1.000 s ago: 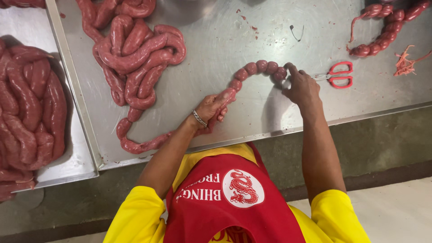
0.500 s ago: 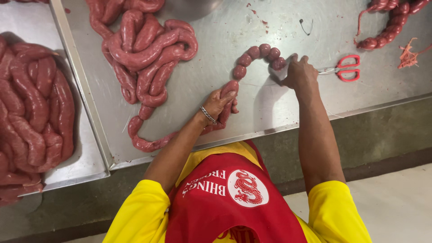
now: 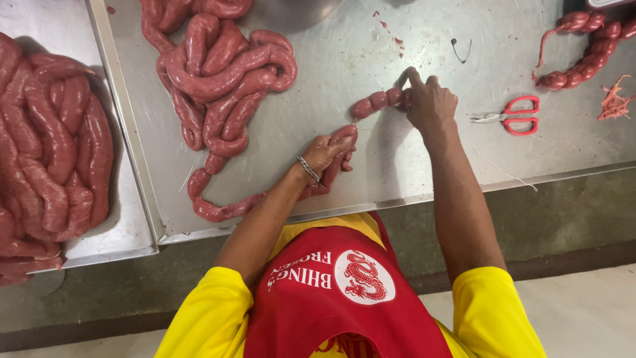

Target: The person prepares sausage links by hand by twisting long filled casings into segments and tying them with string.

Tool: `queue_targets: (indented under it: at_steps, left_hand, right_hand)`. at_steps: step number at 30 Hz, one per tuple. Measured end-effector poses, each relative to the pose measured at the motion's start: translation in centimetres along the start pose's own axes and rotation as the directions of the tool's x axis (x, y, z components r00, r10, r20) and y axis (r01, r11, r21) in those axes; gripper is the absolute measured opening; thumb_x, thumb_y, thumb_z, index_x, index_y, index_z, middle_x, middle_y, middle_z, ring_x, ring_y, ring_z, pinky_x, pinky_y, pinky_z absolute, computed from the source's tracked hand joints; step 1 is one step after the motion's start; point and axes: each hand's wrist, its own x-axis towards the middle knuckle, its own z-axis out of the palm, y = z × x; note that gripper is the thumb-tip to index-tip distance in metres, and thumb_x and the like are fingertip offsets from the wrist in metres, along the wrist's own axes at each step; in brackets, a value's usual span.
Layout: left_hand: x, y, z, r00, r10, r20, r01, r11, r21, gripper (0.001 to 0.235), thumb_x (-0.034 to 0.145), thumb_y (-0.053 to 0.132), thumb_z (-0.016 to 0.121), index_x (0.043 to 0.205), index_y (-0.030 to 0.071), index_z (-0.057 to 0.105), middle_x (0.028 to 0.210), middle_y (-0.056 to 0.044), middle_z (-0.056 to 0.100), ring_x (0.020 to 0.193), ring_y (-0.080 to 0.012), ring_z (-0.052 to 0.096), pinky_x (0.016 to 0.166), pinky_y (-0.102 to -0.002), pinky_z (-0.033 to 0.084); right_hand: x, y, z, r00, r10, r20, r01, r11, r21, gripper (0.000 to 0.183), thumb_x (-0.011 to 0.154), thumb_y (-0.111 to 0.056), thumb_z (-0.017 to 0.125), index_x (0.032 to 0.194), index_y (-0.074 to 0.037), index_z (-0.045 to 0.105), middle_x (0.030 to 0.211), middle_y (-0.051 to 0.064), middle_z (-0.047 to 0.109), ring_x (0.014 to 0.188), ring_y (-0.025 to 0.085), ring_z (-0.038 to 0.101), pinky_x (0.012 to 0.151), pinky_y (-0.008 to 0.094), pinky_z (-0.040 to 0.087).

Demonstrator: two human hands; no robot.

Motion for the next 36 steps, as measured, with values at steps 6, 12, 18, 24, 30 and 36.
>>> queue_targets:
  at_steps: [6,12,18,24,30,36]
  left_hand:
    - [0.1,0.3,0.3,1.000,-0.026,0.010,0.026,1.000,-0.011,0.034,0.097,0.028,0.068,0.104,-0.005,0.066,0.077,-0.004,0.063,0.064,-0.0136,0.061,0.065,-0.033,0.061]
    - [-0.2,0.2,0.4,0.992,-0.034,-0.122,0.050,0.990,0.130,0.043,0.100,0.034,0.061,0.090,-0.008,0.067,0.065,-0.010,0.062,0.050,-0.0173,0.058,0.048,-0.031,0.048]
    - [-0.1,-0.2,0.4,0.993,-0.042,-0.106,0.055,0.991,0.124,0.038,0.098,0.032,0.057,0.088,-0.004,0.067,0.062,-0.010,0.062,0.047,-0.0180,0.058,0.045,-0.032,0.050]
    - [-0.5,0.4,0.3,0.999,-0.038,-0.025,0.040,0.994,0.100,0.039,0.100,0.032,0.057,0.092,-0.005,0.066,0.068,-0.009,0.063,0.052,-0.0179,0.059,0.053,-0.031,0.054]
    - [0.5,-1.0,-3.2,0.932,-0.308,0.190,0.327,0.942,-0.072,0.029,0.098,0.027,0.058,0.099,-0.001,0.062,0.074,-0.003,0.059,0.063,-0.0158,0.057,0.065,-0.033,0.052]
    - [2.4,-1.3,-3.6,0.775,-0.236,0.586,0.541,0.727,-0.423,0.034,0.097,0.038,0.052,0.091,0.005,0.057,0.074,-0.004,0.056,0.057,-0.0193,0.052,0.067,-0.042,0.055]
  right_hand:
    - [-6.1,-7.5,2.5,0.920,-0.390,-0.030,0.389,0.920,-0.051,0.064,0.091,-0.009,0.066,0.150,-0.024,0.047,0.150,0.019,0.042,0.088,0.032,0.073,0.057,0.043,0.061]
    - [-17.0,-4.3,2.5,0.959,-0.255,-0.122,0.277,0.767,0.579,0.064,0.082,-0.009,0.076,0.142,-0.019,0.053,0.156,0.020,0.039,0.072,0.025,0.071,0.067,0.039,0.061]
    - [-26.5,9.1,6.8,0.832,0.361,-0.422,0.511,-0.200,0.836,0.015,0.103,-0.005,0.057,0.107,-0.013,0.069,0.139,0.011,0.066,0.122,0.019,0.065,0.090,0.027,0.056]
    - [-31.8,13.5,8.5,0.886,0.462,0.028,0.065,-0.185,0.980,0.030,0.113,-0.025,0.056,0.099,-0.004,0.071,0.055,-0.004,0.052,0.042,0.002,0.041,0.041,0.024,0.034]
    - [-34.6,12.6,15.5,0.889,-0.036,0.456,-0.417,0.346,0.840,0.027,0.099,-0.029,0.063,0.096,-0.003,0.070,0.083,-0.004,0.065,0.079,0.014,0.059,0.072,0.037,0.051]
    - [-33.9,12.4,22.1,0.753,0.245,0.611,-0.651,0.412,0.638,0.058,0.107,-0.043,0.068,0.088,0.012,0.058,0.079,0.010,0.047,0.082,0.024,0.042,0.071,0.039,0.037]
